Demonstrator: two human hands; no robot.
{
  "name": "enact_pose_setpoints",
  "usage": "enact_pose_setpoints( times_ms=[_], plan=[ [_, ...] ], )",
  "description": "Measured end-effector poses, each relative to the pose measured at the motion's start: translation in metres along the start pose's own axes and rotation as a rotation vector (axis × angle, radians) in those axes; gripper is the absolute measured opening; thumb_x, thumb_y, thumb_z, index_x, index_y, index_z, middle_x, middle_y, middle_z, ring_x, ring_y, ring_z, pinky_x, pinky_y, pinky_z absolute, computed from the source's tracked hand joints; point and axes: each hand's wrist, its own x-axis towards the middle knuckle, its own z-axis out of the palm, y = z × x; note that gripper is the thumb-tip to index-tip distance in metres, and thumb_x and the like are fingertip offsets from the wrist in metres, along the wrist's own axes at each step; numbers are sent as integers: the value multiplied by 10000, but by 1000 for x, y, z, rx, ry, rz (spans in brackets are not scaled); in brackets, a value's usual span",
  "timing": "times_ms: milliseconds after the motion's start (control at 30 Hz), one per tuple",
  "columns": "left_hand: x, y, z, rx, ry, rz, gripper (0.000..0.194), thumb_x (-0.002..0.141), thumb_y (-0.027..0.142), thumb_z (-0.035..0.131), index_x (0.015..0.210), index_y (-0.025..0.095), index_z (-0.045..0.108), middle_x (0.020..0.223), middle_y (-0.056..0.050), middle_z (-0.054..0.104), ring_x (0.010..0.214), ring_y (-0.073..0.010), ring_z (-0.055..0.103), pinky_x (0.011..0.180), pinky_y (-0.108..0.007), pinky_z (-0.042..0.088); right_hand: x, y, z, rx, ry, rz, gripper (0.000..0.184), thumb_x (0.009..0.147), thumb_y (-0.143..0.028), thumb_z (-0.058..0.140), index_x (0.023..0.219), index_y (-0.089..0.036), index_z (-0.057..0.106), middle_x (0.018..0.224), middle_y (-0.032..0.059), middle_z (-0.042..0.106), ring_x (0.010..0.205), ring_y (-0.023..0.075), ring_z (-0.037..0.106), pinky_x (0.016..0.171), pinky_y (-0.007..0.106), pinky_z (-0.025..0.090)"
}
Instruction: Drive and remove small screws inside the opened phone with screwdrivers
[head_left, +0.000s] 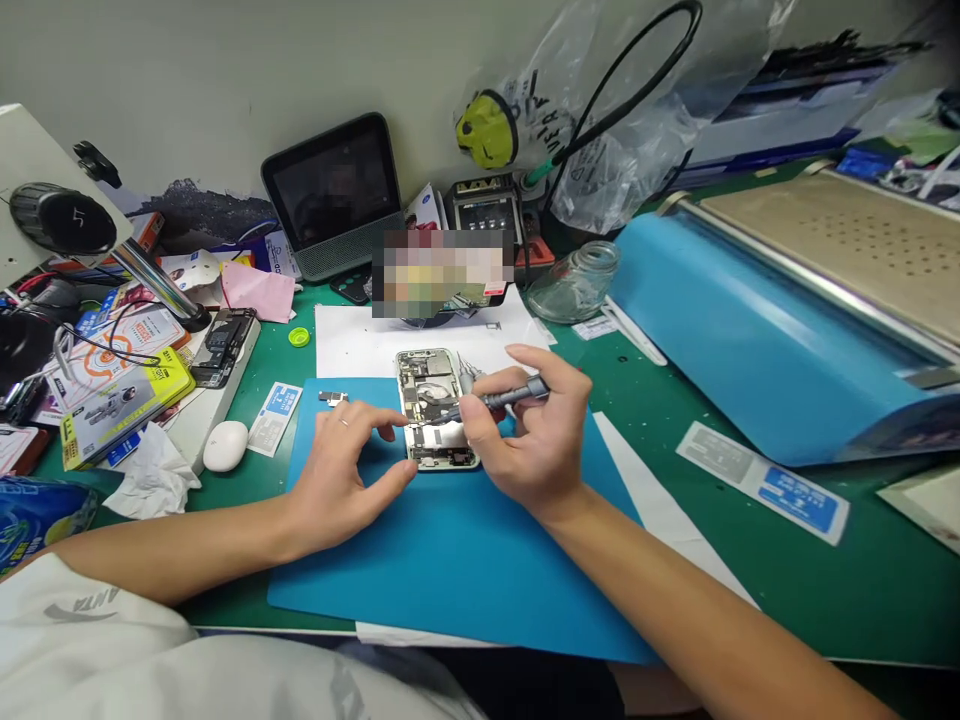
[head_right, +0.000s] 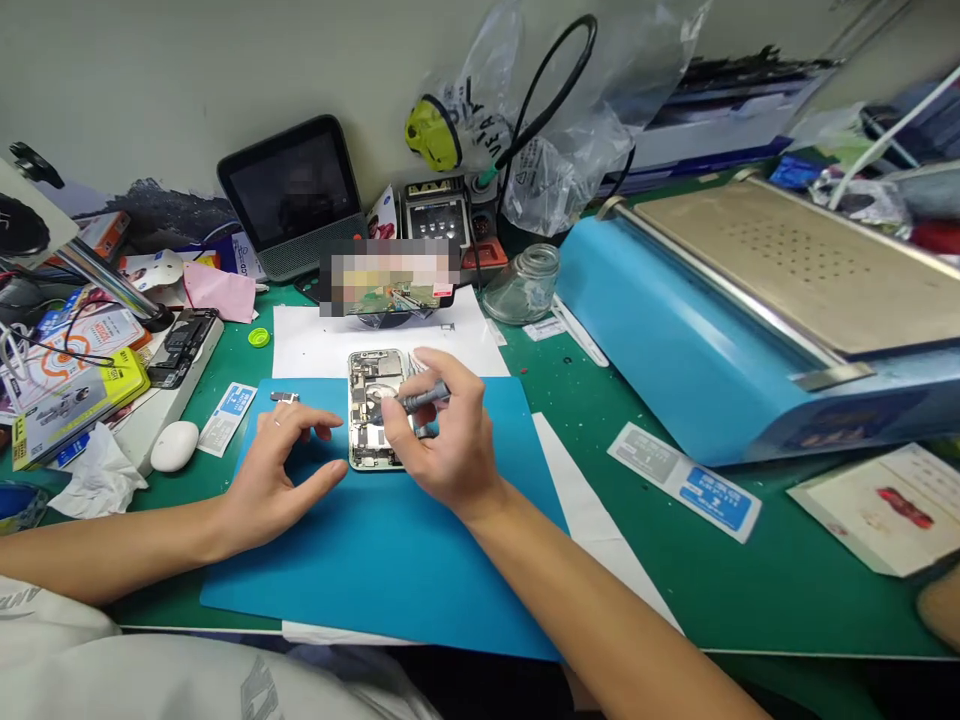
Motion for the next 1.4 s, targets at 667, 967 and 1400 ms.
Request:
enact_pose_setpoints(
  times_ms=[667, 967, 1400],
  plan=[
    [14, -5, -1, 22, -71, 78, 176, 1059, 381, 649, 1124, 220, 682, 974, -41, 704, 905, -234, 627, 820, -376, 397, 7, -12, -9, 110, -48, -45, 624, 867, -58, 684, 1407, -299, 486, 763, -53, 589, 547, 144, 591, 482, 309, 501],
    [15, -9, -2, -76, -64, 64, 168, 1066, 360, 680, 1014, 226, 766, 918, -11, 757, 841, -202, 650, 806, -367, 402, 8, -16, -8, 89, -123, -96, 659, 840, -38, 683, 1435, -249, 496, 796, -16, 646, 571, 149, 619, 521, 306, 582],
    [20, -12, -3, -97, -111, 69, 266, 1093, 418, 628, 979, 238, 786, 897, -25, 793, 800, -203, 668, 800, -388, 434, 6, -12, -6, 108, -124, -58, 682, 860, -62, 691, 1475, -265, 477, 835, -6, 680, 635, 162, 681, 580, 315, 628]
  ],
)
